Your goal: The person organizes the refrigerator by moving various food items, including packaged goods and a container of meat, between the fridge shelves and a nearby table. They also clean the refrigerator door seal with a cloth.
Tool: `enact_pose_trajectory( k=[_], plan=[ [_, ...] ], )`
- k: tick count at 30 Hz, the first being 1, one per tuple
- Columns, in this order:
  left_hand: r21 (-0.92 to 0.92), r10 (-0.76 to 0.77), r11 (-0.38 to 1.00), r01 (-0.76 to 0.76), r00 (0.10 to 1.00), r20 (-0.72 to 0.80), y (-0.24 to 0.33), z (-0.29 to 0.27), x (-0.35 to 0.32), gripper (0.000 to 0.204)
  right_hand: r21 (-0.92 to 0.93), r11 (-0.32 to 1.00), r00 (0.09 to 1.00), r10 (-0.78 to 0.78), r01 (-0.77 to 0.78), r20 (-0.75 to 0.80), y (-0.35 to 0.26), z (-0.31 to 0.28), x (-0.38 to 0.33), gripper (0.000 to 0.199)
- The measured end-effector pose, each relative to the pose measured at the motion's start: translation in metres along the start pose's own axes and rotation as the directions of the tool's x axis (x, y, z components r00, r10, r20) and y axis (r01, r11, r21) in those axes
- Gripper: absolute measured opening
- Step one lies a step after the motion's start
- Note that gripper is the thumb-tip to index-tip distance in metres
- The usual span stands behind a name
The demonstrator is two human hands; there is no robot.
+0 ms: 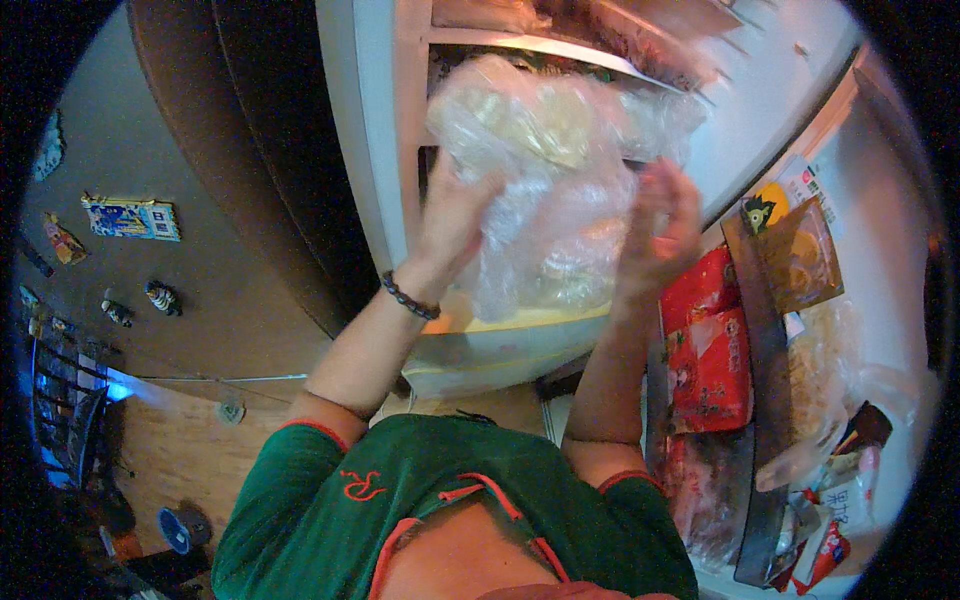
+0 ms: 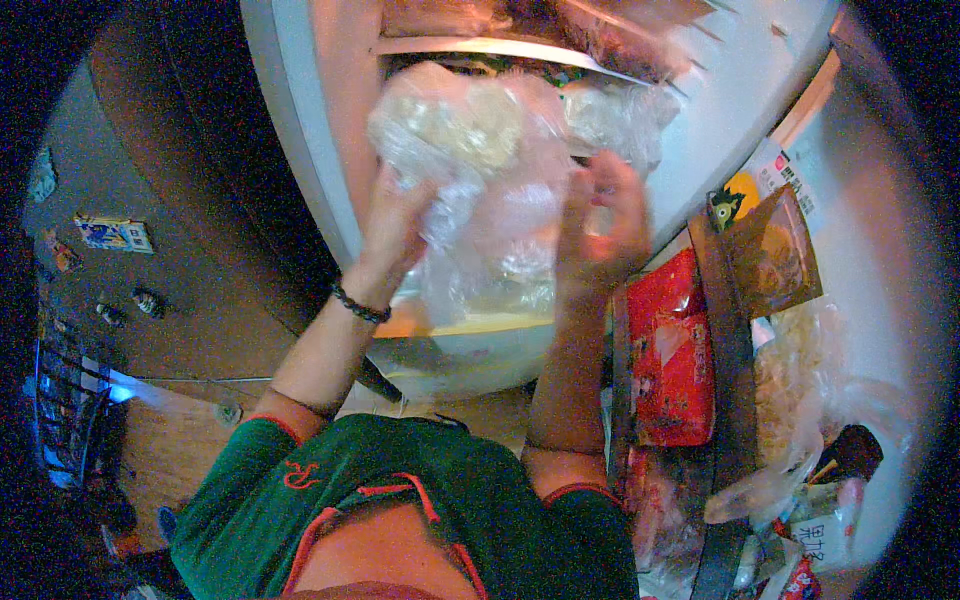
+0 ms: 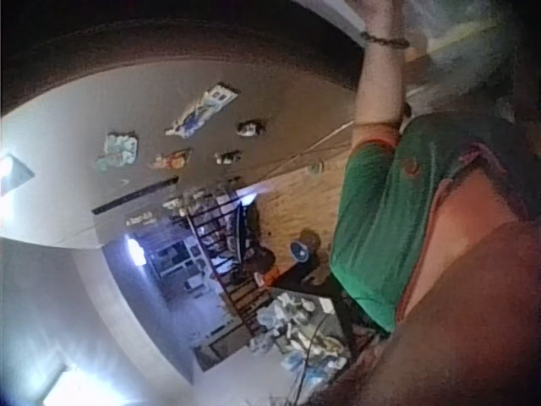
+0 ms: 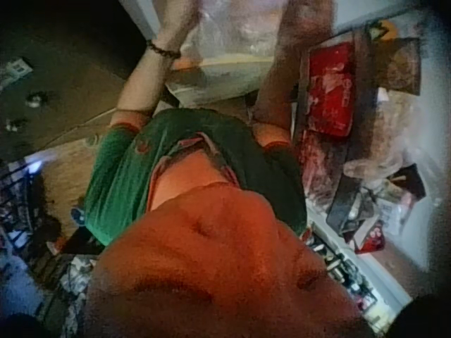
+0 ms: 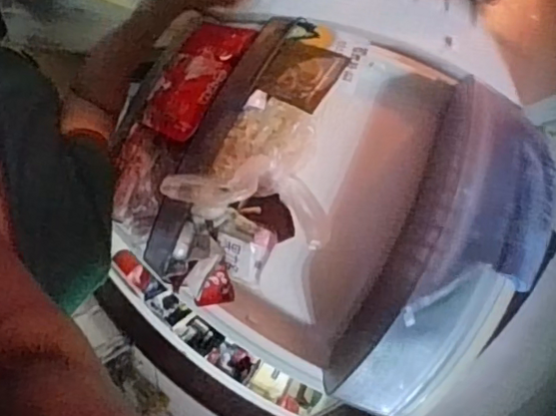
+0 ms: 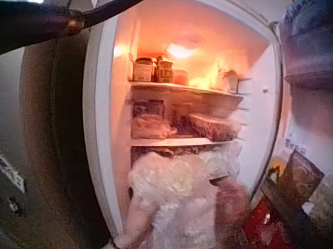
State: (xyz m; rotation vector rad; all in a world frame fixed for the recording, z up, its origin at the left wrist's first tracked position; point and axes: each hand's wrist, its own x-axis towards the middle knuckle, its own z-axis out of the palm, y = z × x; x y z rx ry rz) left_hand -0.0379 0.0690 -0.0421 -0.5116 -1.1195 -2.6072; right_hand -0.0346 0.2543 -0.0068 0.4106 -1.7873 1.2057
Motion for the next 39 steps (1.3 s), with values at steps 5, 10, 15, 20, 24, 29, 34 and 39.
enact_pose_trajectory(
  k=[5, 10, 15, 20, 24, 29, 34, 39],
  plan=[
    [0.019, -0.048, 0.999, 0.049, 0.998, -0.031, 0.013, 0.000, -0.004, 0.054, 0.639, 0.612, 0.880, 0.245, -0.466, 0.407, 0.002, 0.024, -0.029, 0.057],
    [0.741, 0.313, 0.576, -0.345, 0.931, 0.190, 0.004, -0.044, -0.030, 0.037, 0.747, 0.254, 0.779, 0.339, -0.615, 0.527, -0.037, 0.068, -0.076, 0.043],
    [0.679, 0.339, 0.535, -0.502, 0.864, 0.372, -0.001, -0.055, -0.029, 0.031, 0.755, -0.077, 0.700, 0.323, -0.651, 0.636, -0.007, 0.062, -0.083, 0.034],
    [0.521, 0.269, 0.669, -0.530, 0.826, 0.495, -0.019, -0.049, -0.019, 0.038, 0.849, 0.063, 0.848, 0.118, -0.525, 0.516, 0.058, 0.037, -0.079, 0.042],
    [0.385, 0.090, 0.895, -0.223, 0.938, 0.335, -0.014, -0.015, -0.013, 0.042, 0.892, 0.393, 0.974, 0.119, -0.225, 0.194, 0.053, -0.006, -0.053, 0.045],
    [0.819, -0.186, 0.574, 0.002, 0.974, 0.128, -0.049, -0.055, 0.029, 0.045, 0.704, 0.697, 0.932, 0.332, -0.139, -0.144, 0.015, -0.022, -0.026, 0.035],
    [0.947, -0.105, -0.049, -0.318, 0.944, 0.312, -0.070, -0.052, 0.035, 0.042, 0.453, 0.871, 0.904, 0.336, -0.191, -0.265, 0.014, -0.019, -0.029, 0.033],
    [0.944, -0.216, -0.189, -0.269, 0.950, 0.227, -0.067, -0.043, 0.048, 0.042, 0.336, 0.889, 0.895, 0.393, -0.311, -0.210, 0.062, -0.012, -0.055, 0.038]
  ],
)
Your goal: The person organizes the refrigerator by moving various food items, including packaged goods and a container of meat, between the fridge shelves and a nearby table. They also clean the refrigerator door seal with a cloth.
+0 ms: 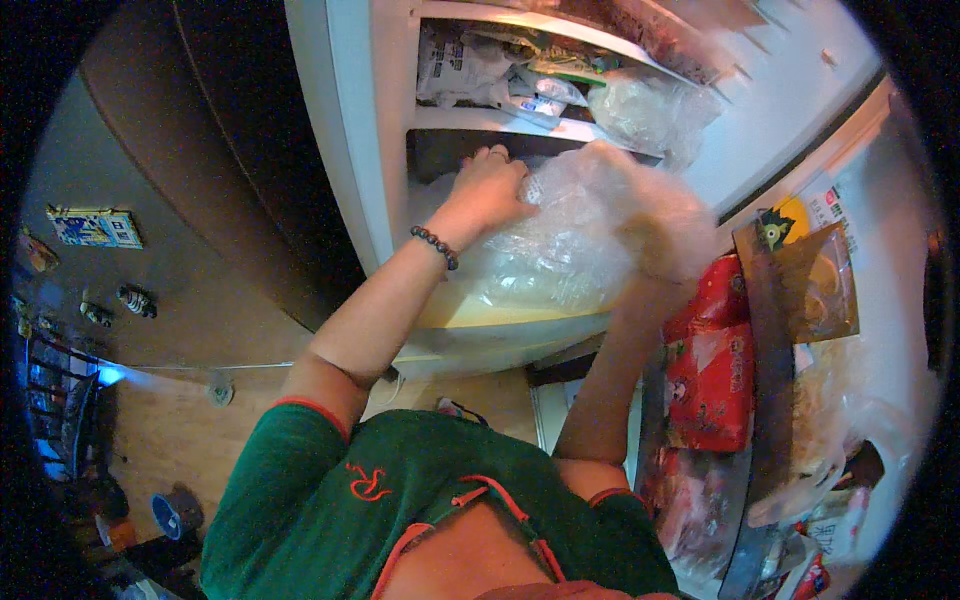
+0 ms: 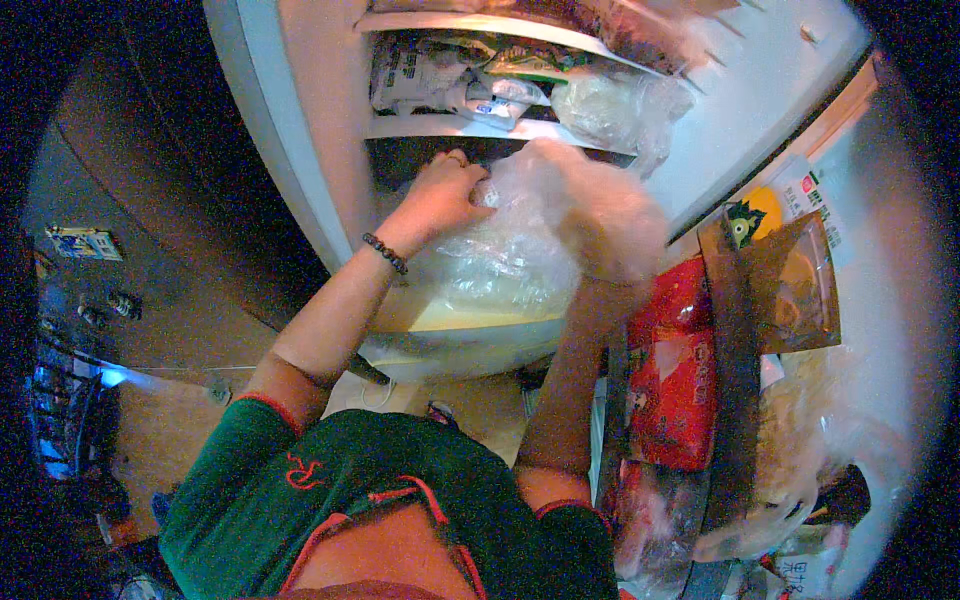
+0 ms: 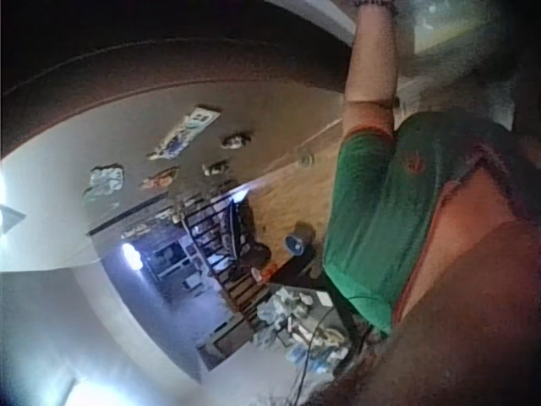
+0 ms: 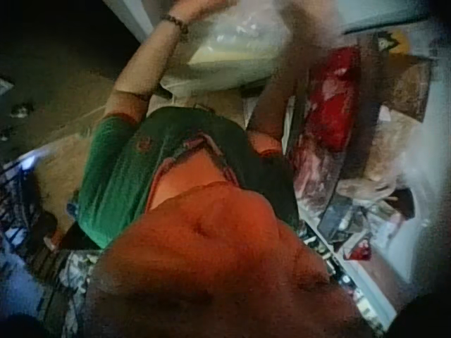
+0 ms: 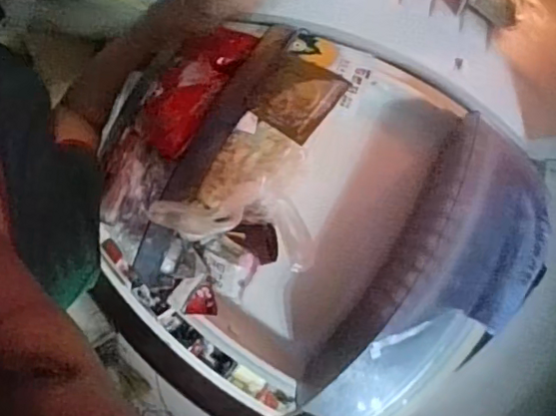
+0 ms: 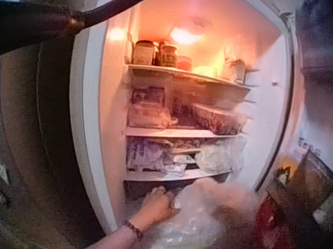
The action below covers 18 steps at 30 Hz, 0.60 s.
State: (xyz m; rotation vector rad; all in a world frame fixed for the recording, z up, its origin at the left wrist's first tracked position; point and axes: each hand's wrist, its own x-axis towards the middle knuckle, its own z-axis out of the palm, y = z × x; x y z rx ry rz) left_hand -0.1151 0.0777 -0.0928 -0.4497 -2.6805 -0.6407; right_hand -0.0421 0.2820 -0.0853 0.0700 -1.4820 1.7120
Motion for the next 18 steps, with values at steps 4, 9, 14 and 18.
enact_pose_trajectory(
  k=[4, 9, 14, 18],
  plan=[
    [-0.293, -0.080, 0.954, 0.061, 0.995, -0.055, -0.006, 0.003, 0.004, 0.042, 0.037, 0.977, 0.978, 0.209, -0.209, -0.003, 0.035, -0.005, -0.001, 0.040],
    [-0.657, -0.274, 0.748, -0.097, 0.856, -0.439, 0.002, -0.004, -0.017, 0.038, 0.274, 0.940, 0.979, 0.193, -0.203, 0.062, 0.051, -0.001, -0.004, 0.041],
    [-0.914, -0.210, 0.364, -0.177, 0.941, -0.266, 0.036, -0.062, -0.018, 0.033, 0.269, 0.934, 0.970, 0.241, -0.234, 0.008, 0.066, -0.009, -0.004, 0.046],
    [-0.980, -0.090, 0.050, -0.191, 0.977, -0.195, 0.054, -0.090, -0.006, 0.044, -0.292, 0.938, 0.981, -0.156, 0.185, 0.120, 0.077, -0.015, -0.008, 0.050]
  ],
)
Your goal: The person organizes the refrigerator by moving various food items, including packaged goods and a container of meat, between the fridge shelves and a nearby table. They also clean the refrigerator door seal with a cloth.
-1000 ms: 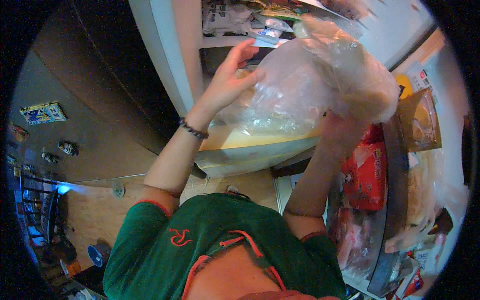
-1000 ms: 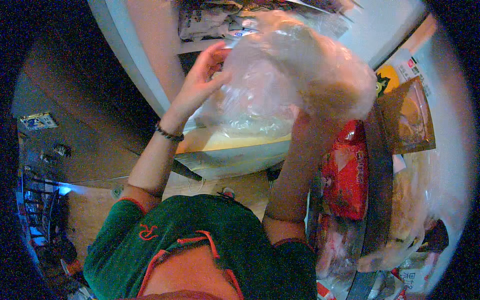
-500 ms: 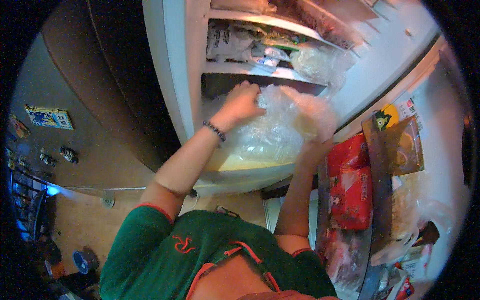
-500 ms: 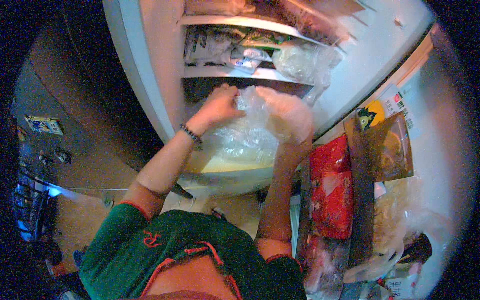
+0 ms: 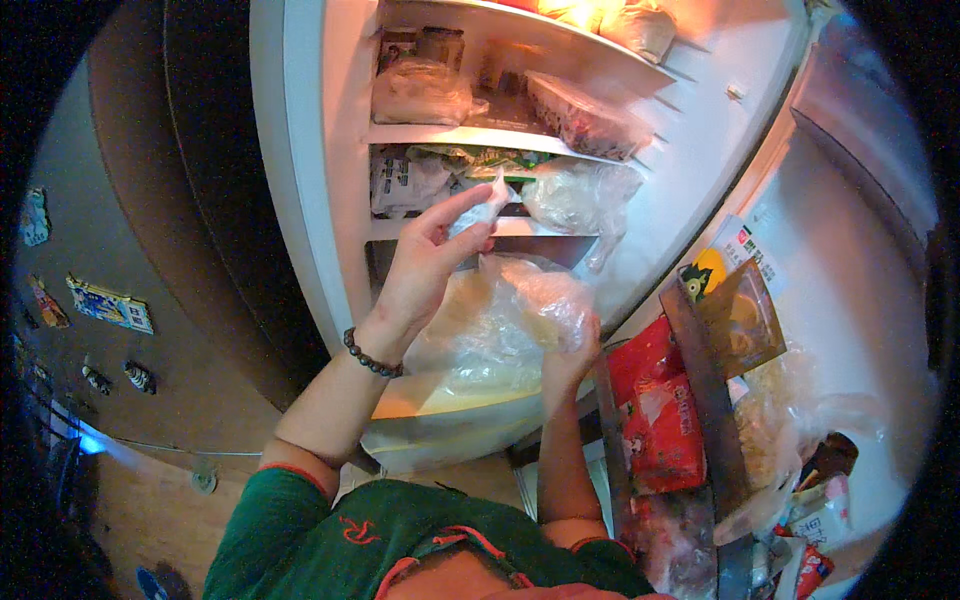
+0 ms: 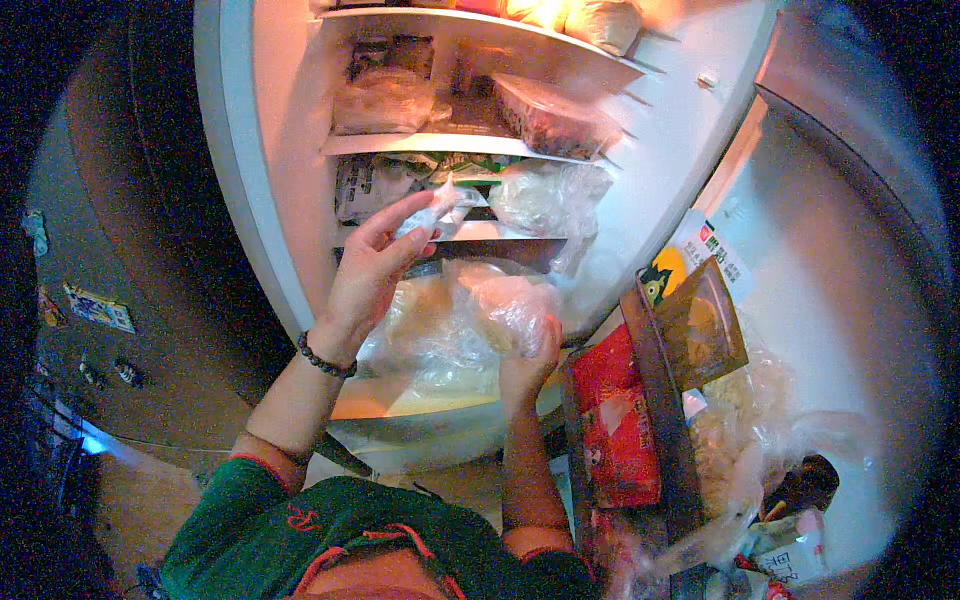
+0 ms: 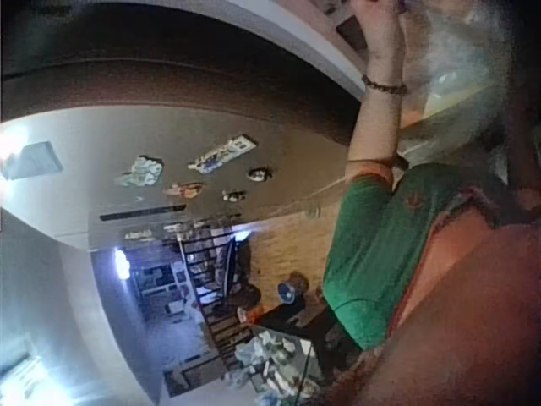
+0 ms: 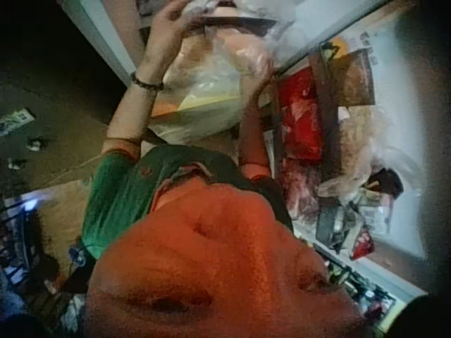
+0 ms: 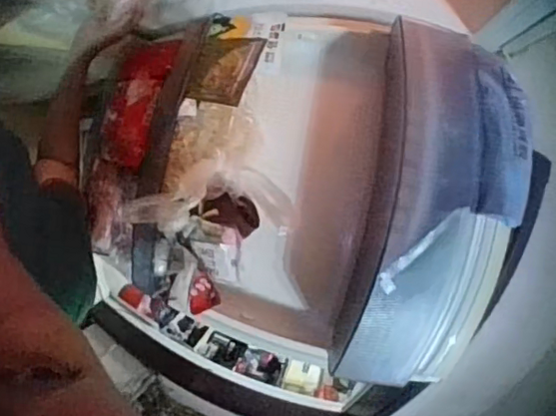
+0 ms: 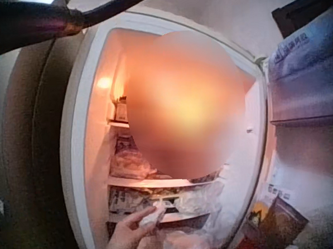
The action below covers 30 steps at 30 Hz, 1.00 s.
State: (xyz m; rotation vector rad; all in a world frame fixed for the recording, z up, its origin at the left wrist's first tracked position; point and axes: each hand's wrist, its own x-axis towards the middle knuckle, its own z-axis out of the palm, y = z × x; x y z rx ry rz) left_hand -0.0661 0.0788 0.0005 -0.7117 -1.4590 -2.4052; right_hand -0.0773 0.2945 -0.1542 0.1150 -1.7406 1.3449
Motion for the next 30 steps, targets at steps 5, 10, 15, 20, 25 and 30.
enact_pose_trajectory(
  k=[5, 10, 15, 20, 25, 30],
  plan=[
    [0.172, 0.208, 0.959, -0.226, 0.971, 0.115, 0.021, 0.016, 0.026, 0.050, -0.100, 0.995, 0.997, 0.017, -0.009, 0.072, -0.028, 0.003, 0.000, 0.050],
    [0.656, 0.538, 0.517, -0.550, 0.805, 0.251, 0.062, 0.038, 0.060, 0.047, -0.021, 1.000, 0.999, 0.002, -0.001, 0.053, -0.042, 0.000, 0.008, 0.043],
    [0.857, 0.747, 0.038, -0.514, 0.585, 0.318, 0.119, 0.054, 0.113, 0.036, -0.019, 0.998, 0.998, -0.055, 0.055, 0.033, -0.038, 0.004, 0.007, 0.040],
    [0.916, 0.655, -0.130, -0.379, 0.661, 0.367, 0.169, 0.057, 0.155, 0.019, -0.078, 0.987, 0.989, -0.137, 0.141, 0.049, -0.021, -0.004, 0.010, 0.039],
    [0.656, 0.531, 0.443, -0.611, 0.768, 0.358, 0.163, -0.011, 0.193, 0.018, -0.046, 0.997, 0.995, -0.057, 0.061, 0.083, -0.033, -0.001, 0.009, 0.040],
    [0.414, 0.439, 0.773, -0.481, 0.876, 0.199, 0.164, 0.016, 0.165, 0.018, -0.026, 0.999, 0.996, -0.023, 0.026, 0.084, -0.036, -0.002, 0.009, 0.042]
  ],
)
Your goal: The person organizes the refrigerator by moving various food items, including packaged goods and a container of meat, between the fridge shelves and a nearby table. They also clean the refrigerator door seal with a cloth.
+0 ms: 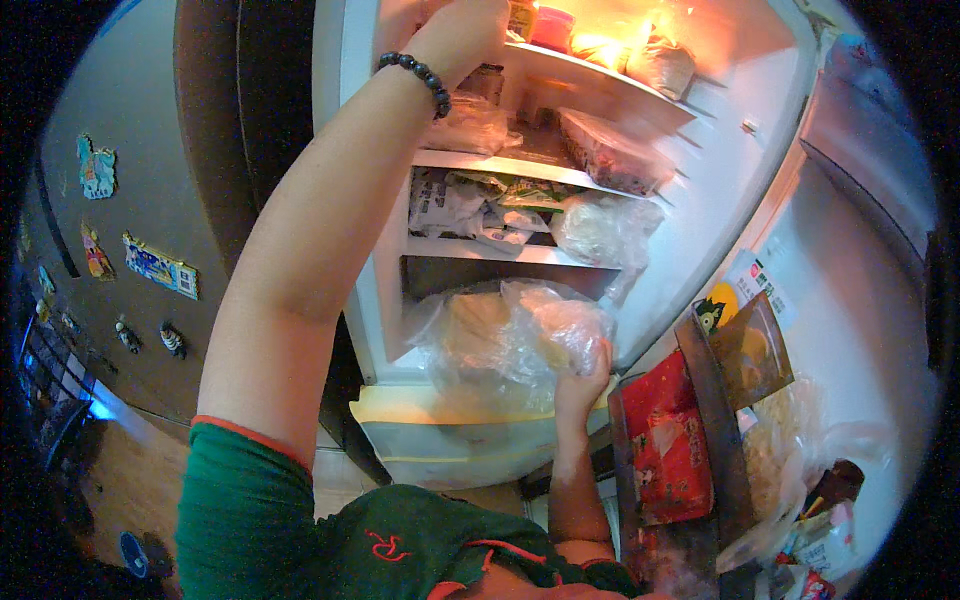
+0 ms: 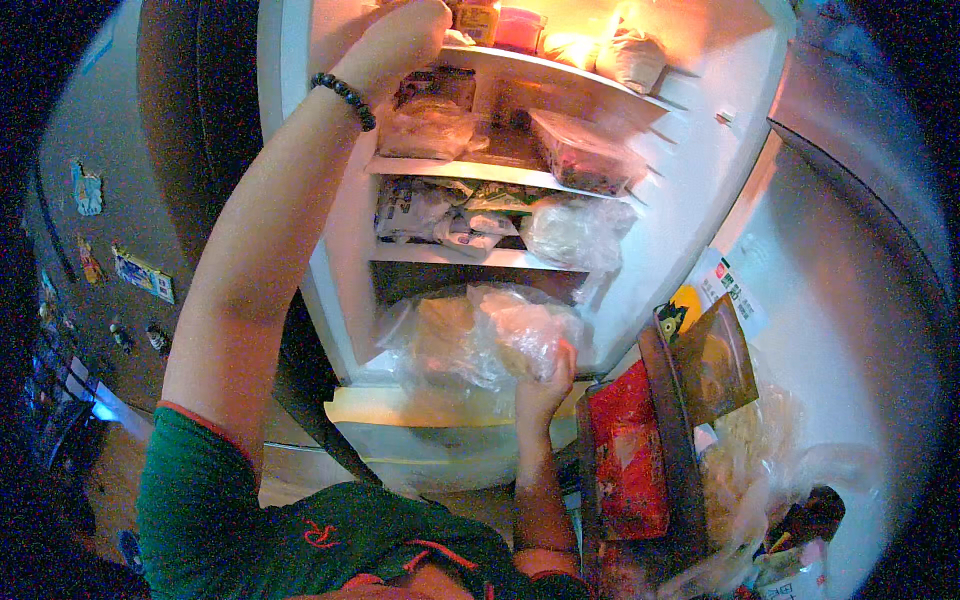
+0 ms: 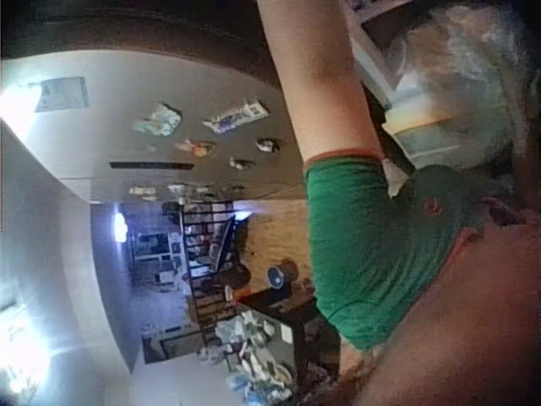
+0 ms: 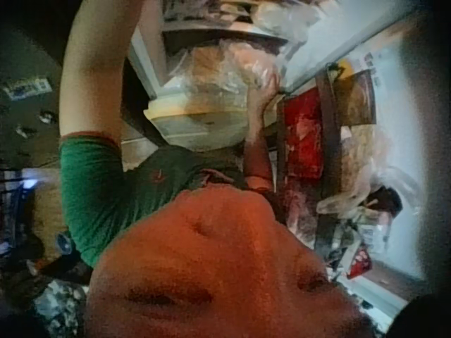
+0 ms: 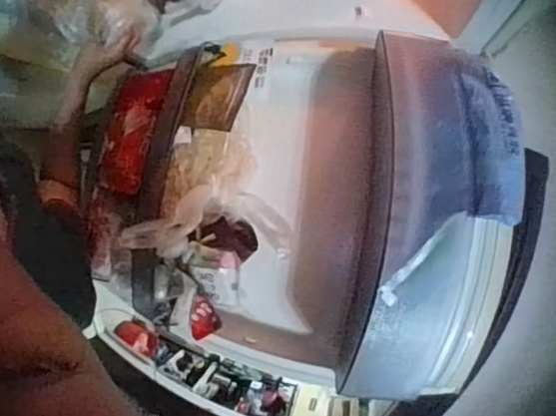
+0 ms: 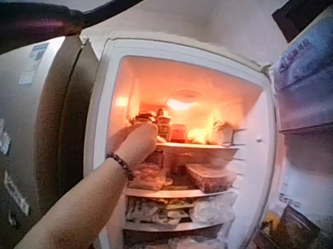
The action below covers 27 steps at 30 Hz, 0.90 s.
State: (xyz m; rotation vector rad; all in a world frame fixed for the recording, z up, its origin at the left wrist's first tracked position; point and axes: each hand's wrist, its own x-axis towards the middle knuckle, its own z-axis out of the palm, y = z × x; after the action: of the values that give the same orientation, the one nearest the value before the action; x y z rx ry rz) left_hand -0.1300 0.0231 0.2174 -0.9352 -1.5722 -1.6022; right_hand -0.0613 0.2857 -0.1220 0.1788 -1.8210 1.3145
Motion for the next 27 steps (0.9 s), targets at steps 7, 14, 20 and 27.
enact_pose_trajectory(
  k=[7, 14, 20, 27],
  plan=[
    [0.716, 0.069, 0.697, -0.032, 0.997, -0.023, -0.019, 0.024, 0.036, 0.018, 0.010, 1.000, 1.000, 0.016, -0.016, -0.002, -0.002, 0.001, -0.001, 0.046],
    [0.928, -0.121, 0.370, -0.034, 0.989, 0.085, -0.028, 0.025, 0.049, 0.025, -0.058, 0.998, 0.998, 0.008, -0.004, 0.063, -0.008, 0.001, -0.003, 0.050],
    [0.930, -0.309, 0.318, -0.182, 0.908, 0.283, -0.015, 0.050, -0.054, 0.035, 0.400, 0.876, 0.956, 0.294, -0.271, 0.003, 0.009, 0.004, -0.004, 0.046],
    [0.908, -0.513, 0.417, -0.031, 0.817, 0.263, -0.080, 0.043, -0.309, 0.075, 0.474, 0.864, 0.983, 0.185, -0.172, 0.019, -0.030, 0.001, 0.010, 0.043]
  ],
)
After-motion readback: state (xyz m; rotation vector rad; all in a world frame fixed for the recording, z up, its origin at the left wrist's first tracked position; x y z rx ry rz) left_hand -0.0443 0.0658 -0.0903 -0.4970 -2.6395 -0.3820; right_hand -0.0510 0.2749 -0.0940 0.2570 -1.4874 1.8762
